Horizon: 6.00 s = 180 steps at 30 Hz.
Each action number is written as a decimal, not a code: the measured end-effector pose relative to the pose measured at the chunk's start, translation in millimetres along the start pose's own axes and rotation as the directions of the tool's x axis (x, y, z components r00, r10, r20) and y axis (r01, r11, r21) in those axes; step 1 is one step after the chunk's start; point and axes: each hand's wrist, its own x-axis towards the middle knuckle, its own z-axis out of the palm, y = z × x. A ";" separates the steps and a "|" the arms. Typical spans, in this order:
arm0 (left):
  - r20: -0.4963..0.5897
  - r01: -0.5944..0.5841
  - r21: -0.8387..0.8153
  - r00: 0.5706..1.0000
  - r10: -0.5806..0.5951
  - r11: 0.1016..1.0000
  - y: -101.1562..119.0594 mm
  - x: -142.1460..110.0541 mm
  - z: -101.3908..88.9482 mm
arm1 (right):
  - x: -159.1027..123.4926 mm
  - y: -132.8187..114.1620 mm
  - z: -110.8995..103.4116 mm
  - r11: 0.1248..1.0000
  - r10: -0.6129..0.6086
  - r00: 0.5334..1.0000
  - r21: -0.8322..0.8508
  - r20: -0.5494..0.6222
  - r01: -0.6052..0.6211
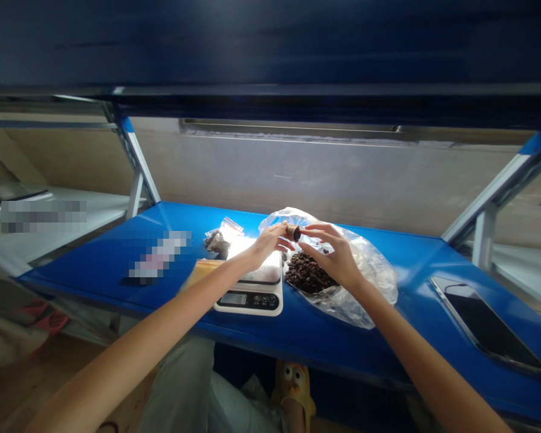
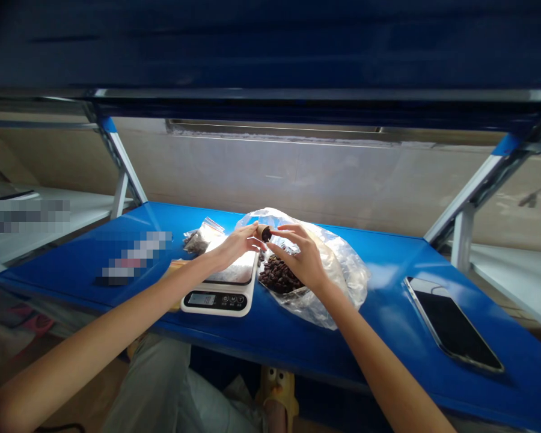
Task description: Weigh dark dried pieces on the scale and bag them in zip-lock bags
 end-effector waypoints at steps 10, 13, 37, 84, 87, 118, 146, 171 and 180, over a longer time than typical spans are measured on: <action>0.046 -0.055 0.086 0.998 0.051 0.995 2.6 -1.9 7.1 | -3.4 -16.4 5.3 0.985 0.103 0.993 0.146 -0.051 -0.094; 0.019 -0.036 0.097 0.999 0.035 0.995 6.5 -5.8 12.1 | -6.0 -15.5 10.6 0.967 0.158 0.986 0.209 -0.055 -0.143; 0.020 -0.024 0.035 1.000 0.024 0.999 -0.6 -12.3 5.7 | -4.9 -16.2 1.0 0.987 -0.029 0.985 -0.160 -0.170 0.001; -0.058 -0.060 -0.003 0.997 0.060 0.998 -8.8 -9.0 -11.4 | -0.2 -3.7 -5.5 0.983 0.138 0.990 -0.117 -0.021 -0.140; -0.054 -0.041 -0.075 0.998 0.037 0.996 -10.4 -9.1 -8.5 | -0.7 -0.5 -7.1 0.968 0.248 0.968 -0.055 0.031 -0.246; -0.068 -0.153 -0.079 0.987 0.148 0.985 -6.7 -2.0 18.1 | -3.3 -24.8 2.4 0.913 -0.168 0.979 -0.392 -0.115 0.111; -0.100 -0.055 -0.124 0.994 0.043 0.991 -4.2 -2.1 11.4 | -6.4 -17.1 -0.8 0.900 -0.120 0.992 -0.426 -0.028 0.097; -0.173 -0.072 -0.119 0.984 0.051 0.990 -10.4 2.2 8.4 | -7.3 -6.0 0.7 0.884 -0.048 0.998 -0.463 0.030 0.056; -0.170 -0.004 -0.085 0.985 -0.011 0.996 -9.8 0.6 5.9 | -5.2 -16.0 1.0 0.934 -0.090 0.990 -0.354 -0.105 0.047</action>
